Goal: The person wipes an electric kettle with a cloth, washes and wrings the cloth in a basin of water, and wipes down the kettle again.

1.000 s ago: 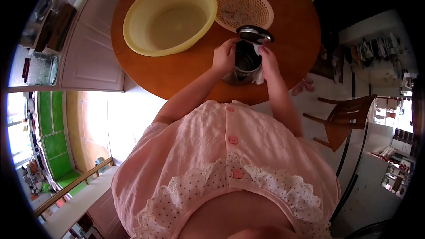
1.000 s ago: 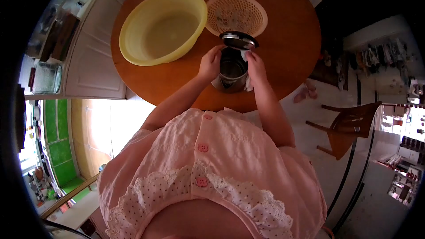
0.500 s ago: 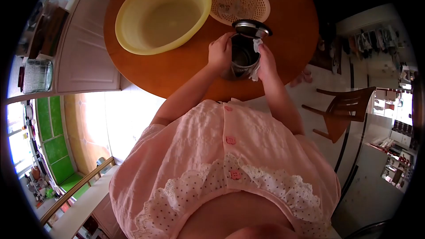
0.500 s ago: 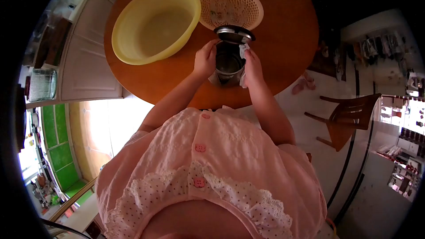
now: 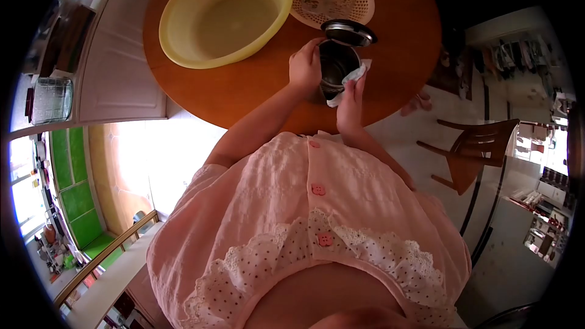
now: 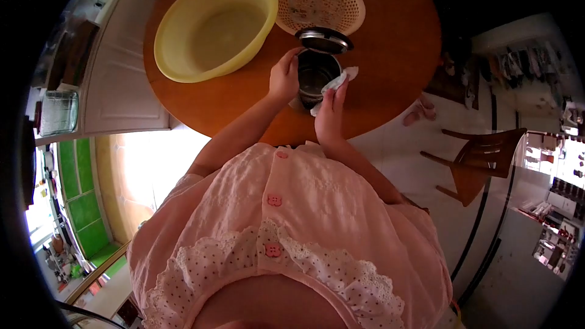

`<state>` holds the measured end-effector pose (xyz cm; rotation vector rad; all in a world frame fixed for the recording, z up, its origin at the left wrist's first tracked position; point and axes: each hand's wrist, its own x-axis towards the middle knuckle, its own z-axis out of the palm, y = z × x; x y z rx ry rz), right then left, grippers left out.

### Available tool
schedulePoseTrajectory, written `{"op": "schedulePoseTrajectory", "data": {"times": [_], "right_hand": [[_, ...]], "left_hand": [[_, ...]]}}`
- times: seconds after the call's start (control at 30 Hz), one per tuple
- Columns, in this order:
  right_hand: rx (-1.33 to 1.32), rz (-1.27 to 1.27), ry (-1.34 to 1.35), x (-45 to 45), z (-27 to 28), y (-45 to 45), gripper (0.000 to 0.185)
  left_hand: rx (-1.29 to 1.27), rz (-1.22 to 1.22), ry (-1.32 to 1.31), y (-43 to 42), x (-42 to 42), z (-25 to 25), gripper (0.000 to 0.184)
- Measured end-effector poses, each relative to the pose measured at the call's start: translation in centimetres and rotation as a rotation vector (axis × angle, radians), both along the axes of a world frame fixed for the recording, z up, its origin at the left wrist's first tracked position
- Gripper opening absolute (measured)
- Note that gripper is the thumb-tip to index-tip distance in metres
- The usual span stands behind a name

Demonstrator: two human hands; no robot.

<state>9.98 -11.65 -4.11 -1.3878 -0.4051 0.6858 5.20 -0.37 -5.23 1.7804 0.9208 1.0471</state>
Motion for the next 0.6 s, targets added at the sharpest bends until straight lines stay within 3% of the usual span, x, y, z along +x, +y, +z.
{"op": "schedulePoseTrajectory", "data": {"times": [0.2,0.33,0.47,0.6], "right_hand": [[-0.017,0.188,0.012,4.6,-0.9,0.2,0.047],[-0.02,0.196,0.17,5.2,-0.1,0.8,0.046],[0.089,0.079,-0.237,1.1,-1.9,-0.4,0.054],[0.025,0.134,-0.038,3.0,-0.4,0.0,0.051]], "left_hand": [[0.01,-0.077,-0.07,0.9,-0.1,-0.7,0.022],[0.037,-0.037,0.021,0.3,-0.2,0.2,0.022],[-0.015,-0.026,0.0,0.2,0.0,0.2,0.022],[-0.035,-0.059,-0.05,0.7,0.0,-0.5,0.022]]}}
